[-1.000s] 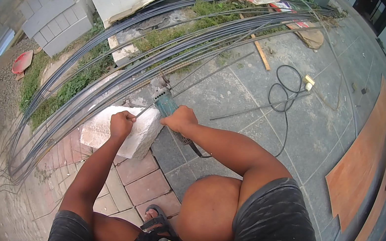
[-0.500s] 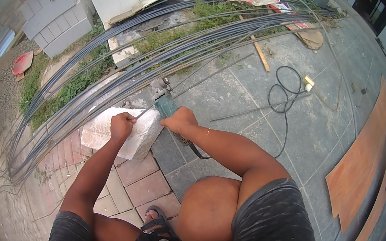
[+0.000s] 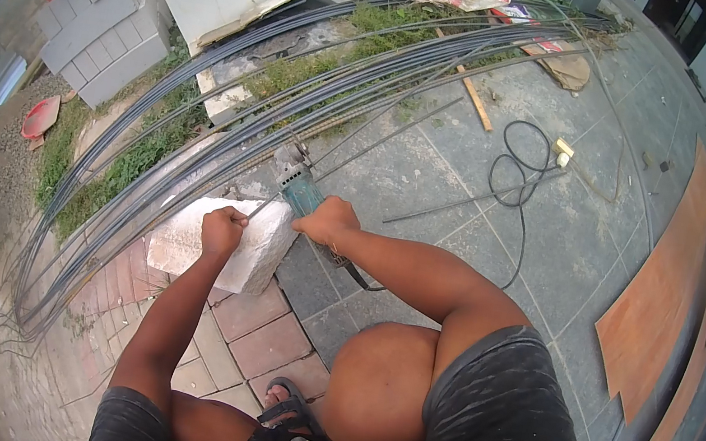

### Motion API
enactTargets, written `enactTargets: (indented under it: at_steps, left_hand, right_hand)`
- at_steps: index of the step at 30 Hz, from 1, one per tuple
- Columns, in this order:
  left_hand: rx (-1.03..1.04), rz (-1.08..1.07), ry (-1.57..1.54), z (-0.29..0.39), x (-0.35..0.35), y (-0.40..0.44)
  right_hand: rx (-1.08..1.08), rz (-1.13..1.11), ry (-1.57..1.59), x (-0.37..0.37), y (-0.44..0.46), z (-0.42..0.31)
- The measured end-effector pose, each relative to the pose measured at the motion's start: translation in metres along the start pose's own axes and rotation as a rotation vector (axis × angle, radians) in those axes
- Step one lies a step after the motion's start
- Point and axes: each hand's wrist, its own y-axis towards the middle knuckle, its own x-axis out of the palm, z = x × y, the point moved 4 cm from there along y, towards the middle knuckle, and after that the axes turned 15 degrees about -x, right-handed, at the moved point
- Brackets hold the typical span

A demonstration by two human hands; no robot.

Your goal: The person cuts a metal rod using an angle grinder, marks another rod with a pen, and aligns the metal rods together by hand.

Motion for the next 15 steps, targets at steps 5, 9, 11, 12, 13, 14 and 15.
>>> enactTargets:
  at_steps: [5, 9, 11, 12, 13, 14, 15]
  left_hand:
    - [0.006, 0.006, -0.003, 0.0016, -0.0019, -0.0021]
    - [0.025, 0.015, -0.023, 0.0017, -0.0018, -0.0023]
    - [0.004, 0.017, -0.011, 0.003, -0.0028, -0.0031]
    - [0.003, 0.017, -0.011, 0.004, -0.0035, -0.0037]
    - [0.004, 0.018, -0.019, 0.0041, -0.0036, -0.004]
    - [0.005, 0.019, -0.027, 0.0043, -0.0037, -0.0042]
    - [0.005, 0.019, -0.027, 0.0045, -0.0038, -0.0045]
  right_hand:
    - [0.011, -0.014, -0.003, 0.0, -0.0001, -0.0004]
    - [0.002, -0.008, 0.0, -0.0001, -0.0011, -0.0008]
    - [0.004, -0.007, -0.006, -0.0003, -0.0009, -0.0009]
    - [0.004, -0.007, -0.006, -0.0003, -0.0007, -0.0009]
    - [0.005, -0.007, -0.005, -0.0006, -0.0011, -0.0013]
    - [0.007, -0.007, -0.005, -0.0008, -0.0013, -0.0014]
    - [0.007, -0.007, -0.005, -0.0009, -0.0012, -0.0011]
